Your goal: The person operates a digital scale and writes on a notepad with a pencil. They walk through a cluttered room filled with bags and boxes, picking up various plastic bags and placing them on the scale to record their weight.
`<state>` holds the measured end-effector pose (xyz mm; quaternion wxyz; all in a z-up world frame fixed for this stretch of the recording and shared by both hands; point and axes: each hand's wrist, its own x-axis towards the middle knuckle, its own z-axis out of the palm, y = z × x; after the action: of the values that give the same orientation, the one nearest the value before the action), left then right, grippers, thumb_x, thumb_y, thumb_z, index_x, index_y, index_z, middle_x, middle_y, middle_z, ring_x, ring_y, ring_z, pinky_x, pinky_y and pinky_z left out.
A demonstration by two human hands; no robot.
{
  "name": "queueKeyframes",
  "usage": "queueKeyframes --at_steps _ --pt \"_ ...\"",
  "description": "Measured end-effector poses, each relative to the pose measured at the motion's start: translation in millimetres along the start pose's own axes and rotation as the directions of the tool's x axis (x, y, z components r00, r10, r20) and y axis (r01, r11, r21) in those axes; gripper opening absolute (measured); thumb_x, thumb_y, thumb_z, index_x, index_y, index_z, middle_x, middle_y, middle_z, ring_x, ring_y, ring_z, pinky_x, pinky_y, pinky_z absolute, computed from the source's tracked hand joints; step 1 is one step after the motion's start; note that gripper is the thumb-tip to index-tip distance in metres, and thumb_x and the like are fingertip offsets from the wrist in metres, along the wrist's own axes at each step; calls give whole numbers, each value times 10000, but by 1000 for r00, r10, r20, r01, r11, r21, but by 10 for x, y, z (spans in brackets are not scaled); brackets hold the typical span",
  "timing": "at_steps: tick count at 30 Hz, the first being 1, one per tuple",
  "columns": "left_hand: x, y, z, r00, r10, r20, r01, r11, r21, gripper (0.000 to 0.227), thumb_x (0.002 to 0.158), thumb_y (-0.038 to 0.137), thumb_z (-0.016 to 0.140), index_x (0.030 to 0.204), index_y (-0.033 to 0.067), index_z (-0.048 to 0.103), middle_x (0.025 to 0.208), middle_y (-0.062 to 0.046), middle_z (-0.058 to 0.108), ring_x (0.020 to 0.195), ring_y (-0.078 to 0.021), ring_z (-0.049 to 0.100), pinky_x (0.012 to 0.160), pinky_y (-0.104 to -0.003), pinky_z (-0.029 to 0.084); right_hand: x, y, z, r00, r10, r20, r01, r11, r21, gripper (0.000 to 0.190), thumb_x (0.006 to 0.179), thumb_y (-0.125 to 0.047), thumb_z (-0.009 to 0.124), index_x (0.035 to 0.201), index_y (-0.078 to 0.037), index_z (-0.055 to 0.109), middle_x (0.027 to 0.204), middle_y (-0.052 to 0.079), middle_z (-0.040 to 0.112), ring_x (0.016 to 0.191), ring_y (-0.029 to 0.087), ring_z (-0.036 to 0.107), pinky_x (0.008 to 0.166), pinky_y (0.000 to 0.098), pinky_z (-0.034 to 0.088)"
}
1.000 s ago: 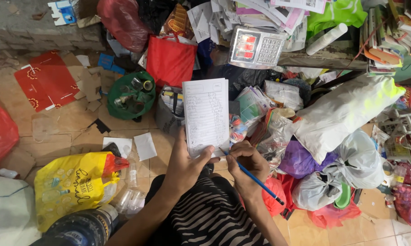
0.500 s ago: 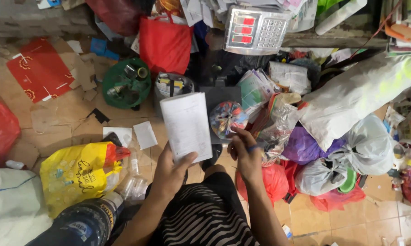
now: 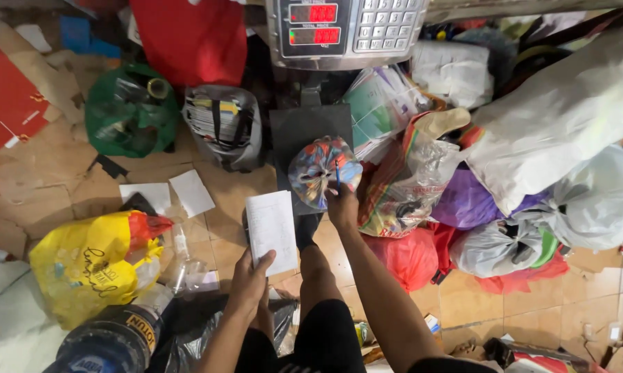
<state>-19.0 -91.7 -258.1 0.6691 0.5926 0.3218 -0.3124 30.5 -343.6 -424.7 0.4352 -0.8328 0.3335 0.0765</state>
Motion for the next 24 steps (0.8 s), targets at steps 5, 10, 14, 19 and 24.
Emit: queueKeyframes --at_steps 5,10,14,19,24 --pt "186 -322 181 991 -54 -124 61 997 50 389 898 232 723 1202 -8 691 1077 -102 769 957 -172 691 841 -317 531 415 398 484 980 -198 -19 194 974 -120 506 839 -183 769 1281 -22 584 1009 248 718 929 442 692 782 478 554" --pt "407 -316 288 990 53 -130 -18 967 253 470 896 359 726 1186 -10 706 1008 -131 786 921 -207 699 835 -334 537 582 325 481 994 -41 98 46 997 -54 440 873 -193 710 1267 -53 574 963 225 741 915 408 696 770 483 539" --pt "386 -110 478 971 -118 -208 196 892 406 508 899 420 692 1262 64 679 1041 -114 778 940 -206 709 864 -332 519 612 650 508 972 -165 170 127 969 214 290 926 -166 673 1179 -29 641 942 133 773 801 252 724 706 377 549" --pt "587 -333 586 999 43 -2 -42 995 88 486 893 273 747 1292 7 671 1182 -105 750 1061 -171 668 937 -313 506 117 480 -76 927 110 359 -331 690 644 276 1032 -336 552 1031 -99 693 722 -62 525 593 65 433 513 247 318" --pt "295 -144 904 967 31 251 -47 997 56 498 878 202 735 1319 -5 631 1185 -78 732 1060 -165 676 937 -317 516 -1018 -63 -892 946 114 303 -319 481 817 301 1026 -369 586 1035 -91 699 818 -51 625 696 49 530 621 227 401"
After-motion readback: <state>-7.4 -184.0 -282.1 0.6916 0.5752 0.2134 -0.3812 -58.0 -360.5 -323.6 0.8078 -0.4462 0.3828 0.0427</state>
